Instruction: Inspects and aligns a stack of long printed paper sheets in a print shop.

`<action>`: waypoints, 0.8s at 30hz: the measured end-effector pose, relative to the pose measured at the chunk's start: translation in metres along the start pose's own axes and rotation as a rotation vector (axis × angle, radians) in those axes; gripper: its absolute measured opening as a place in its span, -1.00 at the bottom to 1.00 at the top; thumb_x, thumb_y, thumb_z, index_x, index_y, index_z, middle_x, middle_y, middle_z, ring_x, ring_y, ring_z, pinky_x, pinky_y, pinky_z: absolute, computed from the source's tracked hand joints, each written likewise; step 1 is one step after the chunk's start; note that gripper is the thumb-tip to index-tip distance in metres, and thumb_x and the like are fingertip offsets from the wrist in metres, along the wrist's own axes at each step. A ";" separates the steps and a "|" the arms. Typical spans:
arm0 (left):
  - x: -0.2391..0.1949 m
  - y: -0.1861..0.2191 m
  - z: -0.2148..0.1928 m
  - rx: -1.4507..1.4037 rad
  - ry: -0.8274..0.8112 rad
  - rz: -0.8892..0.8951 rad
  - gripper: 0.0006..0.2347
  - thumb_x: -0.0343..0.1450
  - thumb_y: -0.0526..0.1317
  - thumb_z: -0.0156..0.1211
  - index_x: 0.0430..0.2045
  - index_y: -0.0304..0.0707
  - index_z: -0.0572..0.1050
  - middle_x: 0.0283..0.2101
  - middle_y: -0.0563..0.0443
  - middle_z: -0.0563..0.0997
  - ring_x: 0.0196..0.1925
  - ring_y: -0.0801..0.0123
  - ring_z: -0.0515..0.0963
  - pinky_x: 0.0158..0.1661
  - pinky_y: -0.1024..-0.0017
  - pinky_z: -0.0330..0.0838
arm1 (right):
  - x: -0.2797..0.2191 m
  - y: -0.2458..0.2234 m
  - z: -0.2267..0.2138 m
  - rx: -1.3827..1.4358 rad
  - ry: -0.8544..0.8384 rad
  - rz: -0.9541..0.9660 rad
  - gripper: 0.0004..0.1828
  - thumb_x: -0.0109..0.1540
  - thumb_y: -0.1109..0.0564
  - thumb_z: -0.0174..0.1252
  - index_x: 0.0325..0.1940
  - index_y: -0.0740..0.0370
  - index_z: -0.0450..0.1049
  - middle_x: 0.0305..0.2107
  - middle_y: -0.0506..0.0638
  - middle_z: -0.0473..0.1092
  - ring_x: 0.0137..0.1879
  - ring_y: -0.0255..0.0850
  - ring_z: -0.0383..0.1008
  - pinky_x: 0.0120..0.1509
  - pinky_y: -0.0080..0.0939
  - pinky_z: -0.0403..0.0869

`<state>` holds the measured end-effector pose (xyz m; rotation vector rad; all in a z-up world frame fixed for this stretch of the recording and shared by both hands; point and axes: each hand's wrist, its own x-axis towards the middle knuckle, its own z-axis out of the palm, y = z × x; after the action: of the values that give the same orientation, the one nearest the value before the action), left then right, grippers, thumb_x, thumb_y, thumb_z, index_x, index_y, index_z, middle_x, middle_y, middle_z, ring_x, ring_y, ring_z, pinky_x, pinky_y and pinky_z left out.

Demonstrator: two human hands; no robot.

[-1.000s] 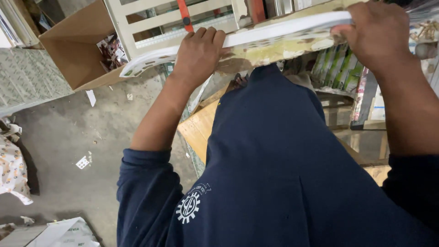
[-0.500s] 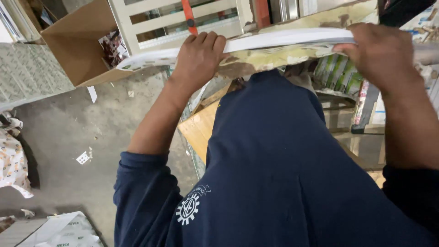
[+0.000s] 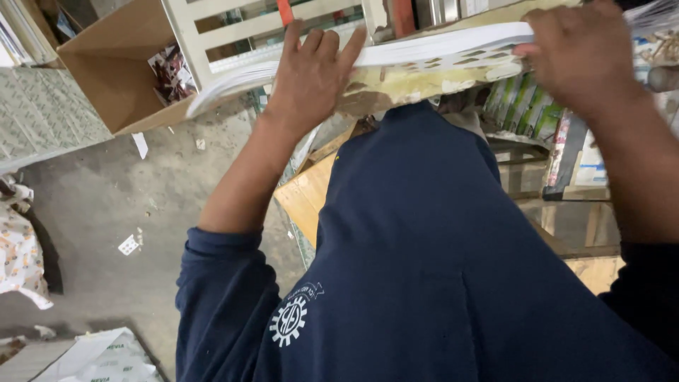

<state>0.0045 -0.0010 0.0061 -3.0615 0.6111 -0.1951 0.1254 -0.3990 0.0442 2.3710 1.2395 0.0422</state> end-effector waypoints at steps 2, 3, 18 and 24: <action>0.006 0.003 -0.002 -0.108 0.036 -0.053 -0.58 0.57 0.03 0.22 0.23 -0.20 0.39 -0.01 -0.21 0.47 0.06 -0.03 0.48 0.29 -0.11 -0.01 | 0.000 -0.004 0.006 -0.171 0.150 0.045 -0.70 0.71 -0.31 0.16 0.31 -0.15 0.53 -0.23 -0.38 0.48 -0.32 -0.54 0.40 0.06 -0.44 0.46; 0.006 0.005 -0.004 -0.136 0.086 -0.052 -0.63 0.51 -0.01 0.30 0.06 -0.25 0.42 0.00 -0.19 0.45 0.03 0.01 0.45 0.26 -0.03 0.03 | -0.001 -0.007 0.002 -0.004 0.251 0.028 -0.67 0.66 -0.19 0.23 0.33 0.03 0.57 -0.15 -0.21 0.53 -0.23 -0.38 0.47 0.07 -0.33 0.46; 0.007 0.011 0.001 -0.102 0.208 -0.069 -0.73 0.47 -0.06 0.28 -0.21 -0.24 0.37 -0.27 -0.02 0.53 -0.26 0.21 0.55 -0.17 0.33 0.39 | -0.004 -0.010 -0.003 0.181 -0.025 0.172 -0.57 0.64 -0.19 0.08 0.46 0.07 0.49 -0.09 -0.08 0.58 -0.21 -0.23 0.56 -0.05 -0.19 0.48; 0.008 0.013 0.007 -0.032 0.139 -0.087 -0.54 0.47 0.03 0.33 0.02 -0.32 0.31 -0.08 -0.06 0.51 -0.14 0.21 0.57 -0.12 0.32 0.41 | -0.008 -0.017 0.011 0.129 -0.081 0.234 -0.52 0.70 -0.25 -0.05 0.40 0.16 0.44 -0.14 -0.03 0.56 -0.32 -0.27 0.54 -0.12 -0.22 0.50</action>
<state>0.0074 -0.0161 -0.0004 -3.1280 0.4908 -0.4070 0.1100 -0.4015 0.0293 2.5916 0.9495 -0.0608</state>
